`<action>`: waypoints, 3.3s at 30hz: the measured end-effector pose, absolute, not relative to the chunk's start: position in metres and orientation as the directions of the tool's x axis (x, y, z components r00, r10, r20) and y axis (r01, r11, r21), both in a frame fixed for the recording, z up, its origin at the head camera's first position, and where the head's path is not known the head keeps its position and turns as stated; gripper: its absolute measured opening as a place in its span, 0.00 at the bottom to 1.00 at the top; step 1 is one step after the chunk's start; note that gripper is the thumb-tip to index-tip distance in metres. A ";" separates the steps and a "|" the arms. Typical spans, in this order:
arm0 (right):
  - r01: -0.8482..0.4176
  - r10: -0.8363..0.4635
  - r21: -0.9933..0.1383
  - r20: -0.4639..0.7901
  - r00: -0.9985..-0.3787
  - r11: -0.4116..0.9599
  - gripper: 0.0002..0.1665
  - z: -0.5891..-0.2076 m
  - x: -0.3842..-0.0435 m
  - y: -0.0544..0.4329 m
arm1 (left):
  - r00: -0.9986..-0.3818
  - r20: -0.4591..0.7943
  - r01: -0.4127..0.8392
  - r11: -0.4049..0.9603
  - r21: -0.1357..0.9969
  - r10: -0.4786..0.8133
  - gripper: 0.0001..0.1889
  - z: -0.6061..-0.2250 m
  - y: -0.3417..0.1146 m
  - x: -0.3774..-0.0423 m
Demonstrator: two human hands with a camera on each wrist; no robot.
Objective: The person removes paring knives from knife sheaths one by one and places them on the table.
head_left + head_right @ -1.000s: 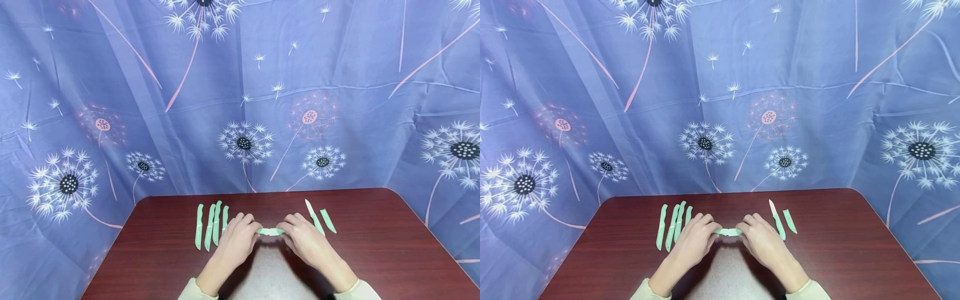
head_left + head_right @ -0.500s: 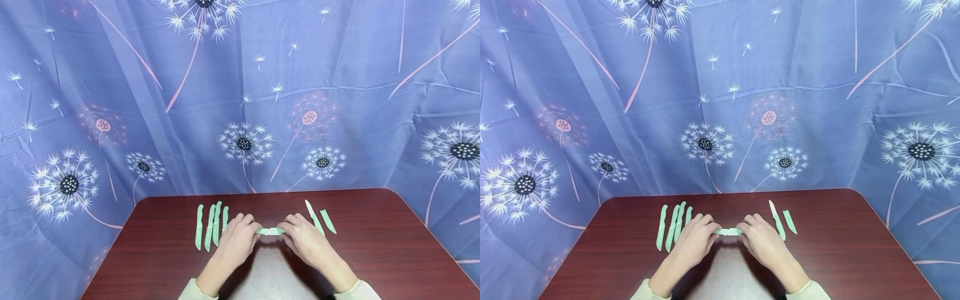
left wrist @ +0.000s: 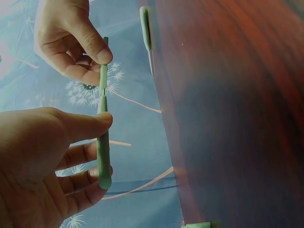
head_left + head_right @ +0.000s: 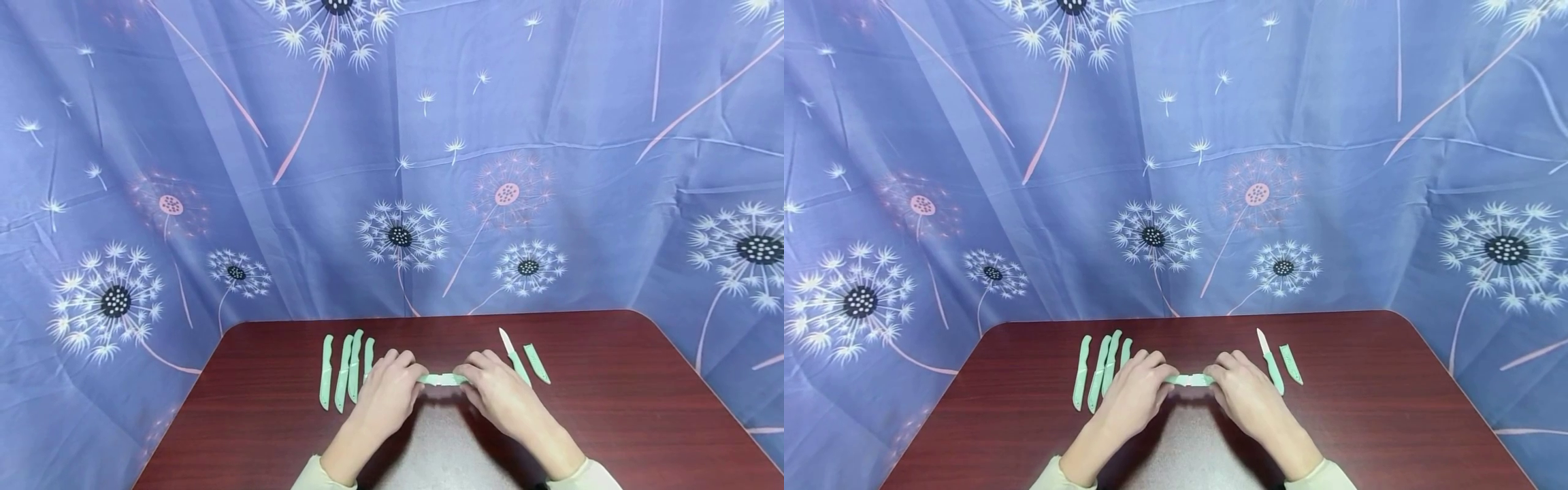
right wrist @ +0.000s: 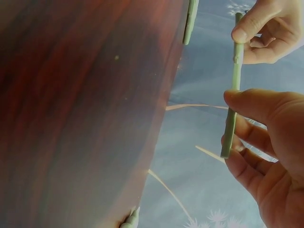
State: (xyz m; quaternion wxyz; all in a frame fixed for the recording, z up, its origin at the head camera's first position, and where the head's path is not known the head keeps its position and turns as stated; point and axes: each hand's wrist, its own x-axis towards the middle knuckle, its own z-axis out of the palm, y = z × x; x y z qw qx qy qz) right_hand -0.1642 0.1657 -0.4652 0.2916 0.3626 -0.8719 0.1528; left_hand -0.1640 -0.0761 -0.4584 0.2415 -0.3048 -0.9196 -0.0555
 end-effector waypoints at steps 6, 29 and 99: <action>-0.720 -0.538 -0.062 0.621 -0.570 0.691 0.21 -0.466 -0.164 0.166 | -0.702 0.474 0.582 0.812 -0.049 0.532 0.09 -0.459 -0.076 -0.164; -0.717 -0.531 -0.077 0.618 -0.580 0.693 0.21 -0.465 -0.165 0.167 | -0.705 0.485 0.573 0.819 -0.041 0.518 0.09 -0.459 -0.077 -0.164; -0.708 -0.518 -0.070 0.633 -0.576 0.702 0.21 -0.464 -0.168 0.175 | -0.674 0.545 0.573 0.818 -0.038 0.498 0.10 -0.457 -0.082 -0.167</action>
